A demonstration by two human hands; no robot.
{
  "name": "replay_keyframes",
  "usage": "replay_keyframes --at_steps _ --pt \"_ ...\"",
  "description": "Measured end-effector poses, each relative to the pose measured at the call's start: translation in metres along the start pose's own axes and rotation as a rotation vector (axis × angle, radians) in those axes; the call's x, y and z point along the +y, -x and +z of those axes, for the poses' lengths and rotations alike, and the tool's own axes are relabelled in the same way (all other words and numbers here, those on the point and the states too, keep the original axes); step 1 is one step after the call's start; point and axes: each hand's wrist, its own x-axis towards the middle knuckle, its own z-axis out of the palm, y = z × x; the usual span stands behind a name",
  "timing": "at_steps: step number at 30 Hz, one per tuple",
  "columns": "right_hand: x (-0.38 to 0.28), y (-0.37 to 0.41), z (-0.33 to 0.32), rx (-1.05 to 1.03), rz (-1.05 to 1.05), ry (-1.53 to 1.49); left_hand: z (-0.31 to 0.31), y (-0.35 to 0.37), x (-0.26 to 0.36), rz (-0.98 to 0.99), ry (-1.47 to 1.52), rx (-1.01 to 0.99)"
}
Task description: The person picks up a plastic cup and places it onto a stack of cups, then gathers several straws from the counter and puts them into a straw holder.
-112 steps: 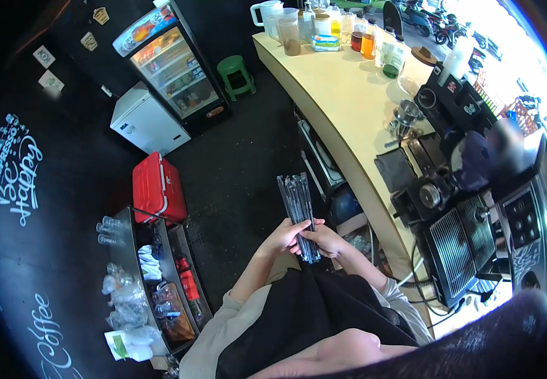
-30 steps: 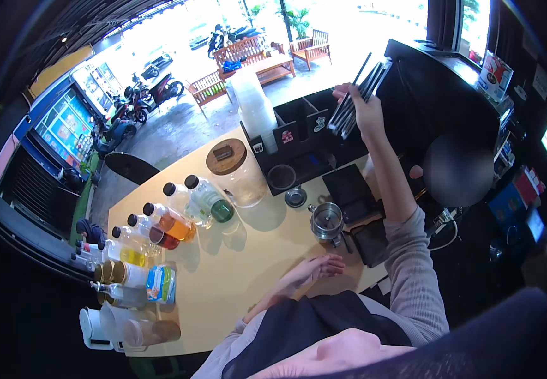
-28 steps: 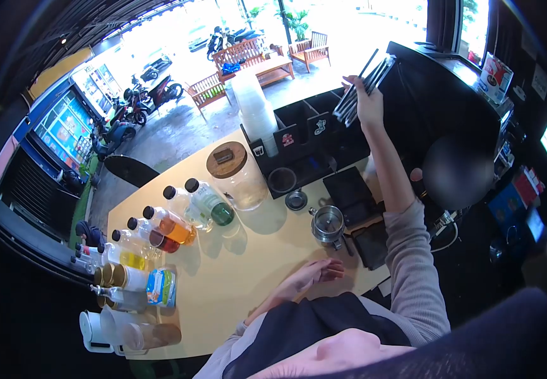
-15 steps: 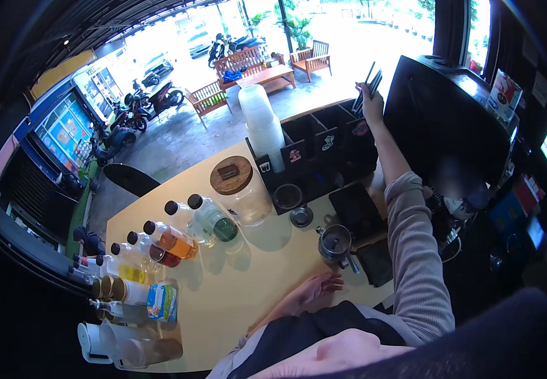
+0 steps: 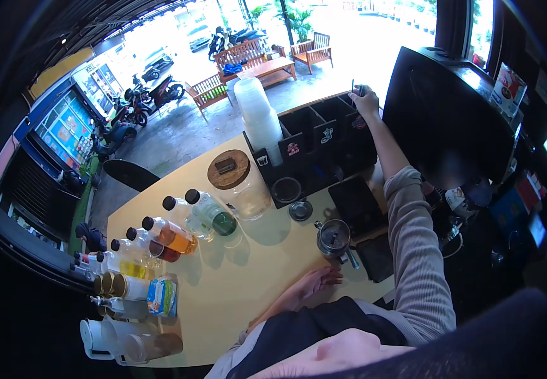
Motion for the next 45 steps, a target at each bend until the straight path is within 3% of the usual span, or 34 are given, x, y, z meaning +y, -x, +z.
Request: replay_keyframes --at_steps 5,7,11,14,16,17,20,24,29,31,33,34,36,45 --pt "-0.032 0.011 -0.015 0.021 0.102 -0.075 0.0 0.004 -0.001 0.051 -0.007 -0.004" --pt "-0.043 0.012 -0.015 0.227 -0.008 -0.114 0.002 0.006 -0.002 0.073 -0.005 -0.007" --pt "-0.094 0.027 -0.039 0.334 -0.101 -0.212 0.01 0.012 0.0 0.085 -0.033 0.087" --pt "-0.145 0.065 -0.073 0.361 -0.282 -0.319 0.025 0.028 0.005 0.105 -0.075 0.12" --pt "-0.169 0.1 -0.094 0.299 -0.445 -0.48 0.032 0.039 0.005 0.123 -0.103 0.136" --pt "-0.18 0.126 -0.106 0.244 -0.424 -0.487 0.033 0.045 0.003 0.161 -0.095 0.101" --pt "-0.211 0.211 -0.163 -0.025 -0.488 -0.597 0.045 0.064 0.002 0.2 -0.063 0.069" --pt "-0.191 0.316 -0.198 -0.44 -0.525 -0.717 0.055 0.081 -0.016 0.229 0.063 0.125" --pt "-0.128 0.453 -0.199 -0.867 -0.261 -0.418 0.068 0.101 -0.044 0.281 0.102 0.202" --pt "-0.121 0.503 -0.204 -0.917 0.017 -0.553 0.08 0.107 -0.052 0.296 0.114 0.24" --pt "-0.115 0.539 -0.204 -0.82 -0.106 -0.44 0.098 0.114 -0.059 0.177 0.191 0.532" --pt "-0.115 0.555 -0.207 -0.732 -0.22 -0.334 0.095 0.114 -0.071 0.169 0.19 0.524" --pt "-0.115 0.585 -0.212 -0.718 -0.198 -0.281 0.088 0.114 -0.095 0.294 0.267 0.139" --pt "-0.095 0.668 -0.257 -0.629 -0.064 -0.105 0.159 0.174 -0.144 0.342 0.058 -0.189"
